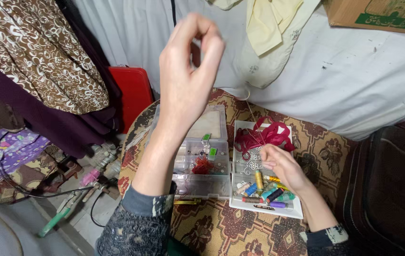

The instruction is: The person organizes craft supplies by moving spools of thread, ribbons, and small decorative items from a clear plastic organizer into a white tray. The person handles each item individually, placing them into the tray and occasionally rearranging them.

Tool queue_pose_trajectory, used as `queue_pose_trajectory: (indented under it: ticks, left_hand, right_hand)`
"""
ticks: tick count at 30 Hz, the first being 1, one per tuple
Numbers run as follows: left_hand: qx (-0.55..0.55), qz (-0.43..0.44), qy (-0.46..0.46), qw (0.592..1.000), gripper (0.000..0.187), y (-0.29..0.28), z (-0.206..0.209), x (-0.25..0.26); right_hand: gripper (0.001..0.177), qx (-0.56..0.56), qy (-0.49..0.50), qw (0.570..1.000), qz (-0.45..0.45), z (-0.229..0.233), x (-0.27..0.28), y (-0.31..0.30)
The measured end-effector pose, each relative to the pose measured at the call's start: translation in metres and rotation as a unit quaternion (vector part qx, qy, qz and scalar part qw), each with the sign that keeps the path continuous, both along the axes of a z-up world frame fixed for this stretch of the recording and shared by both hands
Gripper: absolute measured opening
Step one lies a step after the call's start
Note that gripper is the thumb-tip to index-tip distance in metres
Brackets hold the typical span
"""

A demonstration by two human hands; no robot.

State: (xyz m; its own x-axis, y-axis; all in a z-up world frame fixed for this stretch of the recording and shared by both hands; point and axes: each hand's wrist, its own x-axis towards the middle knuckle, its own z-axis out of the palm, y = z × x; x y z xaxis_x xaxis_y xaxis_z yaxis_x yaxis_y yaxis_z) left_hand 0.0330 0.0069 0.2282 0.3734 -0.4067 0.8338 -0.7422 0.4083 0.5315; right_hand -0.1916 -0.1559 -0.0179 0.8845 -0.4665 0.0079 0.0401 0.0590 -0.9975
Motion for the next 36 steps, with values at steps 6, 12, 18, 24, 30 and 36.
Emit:
queue_pose_trajectory:
  ticks: [6,12,18,24,30,36]
  left_hand:
    - [0.163,-0.01,0.018,0.986,0.016,-0.016,-0.086,-0.027]
    - [0.451,-0.077,0.029,0.889,0.021,-0.053,-0.214,-0.066]
    - [0.56,-0.04,-0.047,0.826,0.016,-0.064,-0.301,-0.083]
    - [0.599,-0.033,-0.142,0.788,0.03,-0.047,-0.315,-0.08]
    - [0.576,0.035,-0.112,0.809,0.018,-0.012,-0.298,-0.049]
    - [0.47,0.163,0.022,0.867,0.025,0.042,-0.311,-0.004]
  right_hand:
    - [0.043,-0.175,0.143,0.974,-0.027,0.026,-0.024,-0.007]
    - [0.033,-0.32,0.315,0.893,-0.037,0.023,-0.02,-0.008]
    - [0.024,-0.348,0.342,0.872,-0.027,-0.049,-0.002,-0.023]
    - [0.021,-0.413,0.305,0.858,0.006,-0.09,0.004,-0.021]
    - [0.023,-0.429,0.457,0.779,-0.02,-0.044,0.005,-0.014]
    - [0.016,-0.503,0.34,0.794,-0.03,-0.025,0.023,-0.001]
